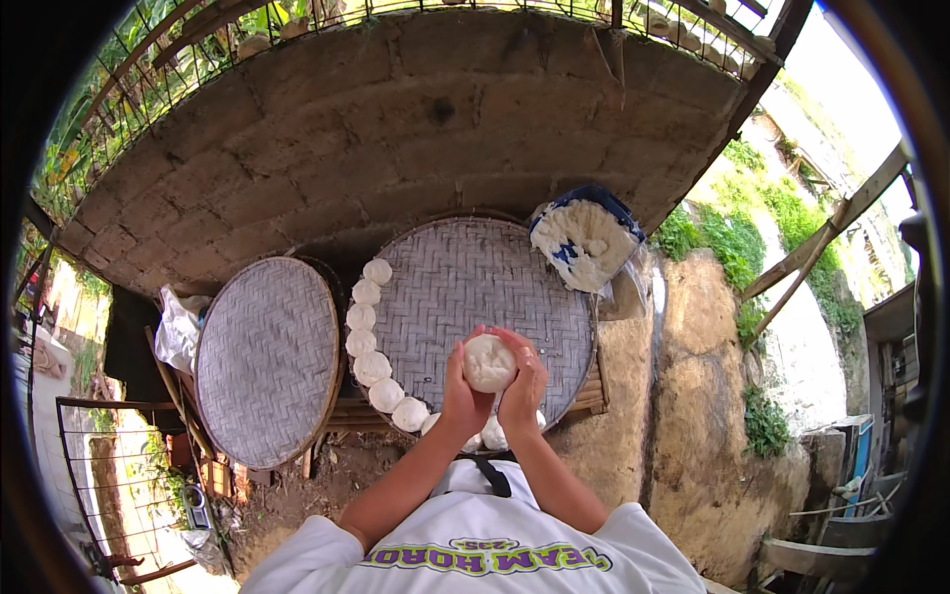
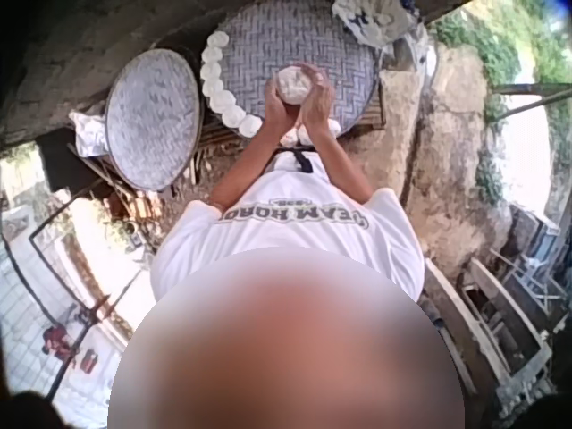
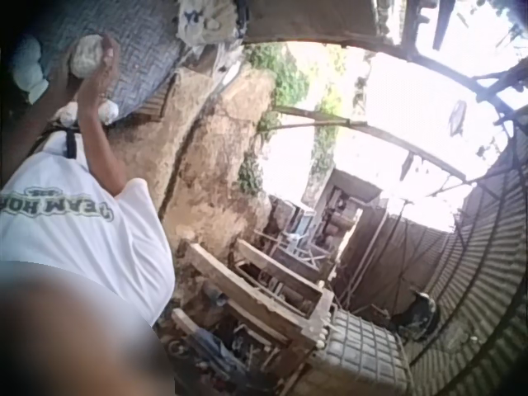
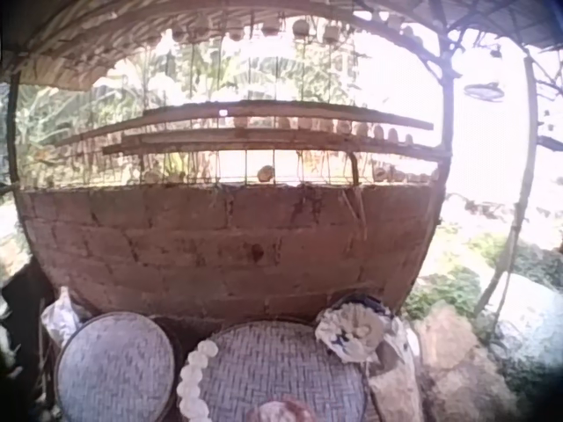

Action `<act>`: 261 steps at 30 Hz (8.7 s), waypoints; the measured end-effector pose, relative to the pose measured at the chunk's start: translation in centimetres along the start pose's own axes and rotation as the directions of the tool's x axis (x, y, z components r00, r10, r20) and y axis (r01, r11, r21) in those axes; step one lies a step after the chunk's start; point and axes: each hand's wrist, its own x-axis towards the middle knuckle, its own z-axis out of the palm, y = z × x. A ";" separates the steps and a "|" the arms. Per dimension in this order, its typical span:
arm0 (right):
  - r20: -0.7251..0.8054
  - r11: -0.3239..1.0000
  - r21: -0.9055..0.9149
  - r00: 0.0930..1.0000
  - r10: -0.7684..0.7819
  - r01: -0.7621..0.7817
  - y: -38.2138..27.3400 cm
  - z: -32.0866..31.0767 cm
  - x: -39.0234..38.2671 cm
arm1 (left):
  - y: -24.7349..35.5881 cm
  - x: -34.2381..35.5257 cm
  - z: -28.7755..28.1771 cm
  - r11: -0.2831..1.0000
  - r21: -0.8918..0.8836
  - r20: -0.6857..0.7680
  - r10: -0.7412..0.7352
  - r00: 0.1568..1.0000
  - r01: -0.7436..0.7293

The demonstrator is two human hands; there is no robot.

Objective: The person takes portions of white dough from a container, rolls them into round balls between both hands, and places them in a row on a woven tray. The process repeats continuously as more dough balls are formed and arranged.

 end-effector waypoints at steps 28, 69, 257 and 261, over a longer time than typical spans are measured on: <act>0.189 0.930 -0.365 0.982 0.023 0.048 -0.9 0.9 -0.3 | 1.4 1.7 -0.3 0.936 -0.165 0.165 -0.283 0.945 0.310; 0.345 0.852 -0.311 0.885 -0.312 0.422 -0.1 1.4 -0.3 | 3.5 3.4 -1.0 0.901 -0.136 0.057 -0.408 0.911 0.412; 0.192 0.926 -0.255 0.953 -0.233 0.278 -1.1 2.2 -1.9 | 3.5 1.5 2.6 0.937 -0.256 0.171 -0.196 0.965 0.236; 0.292 0.981 -0.139 0.952 -0.088 0.133 -1.1 1.9 -1.5 | 3.6 1.4 3.2 0.947 -0.185 0.021 -0.263 0.965 0.262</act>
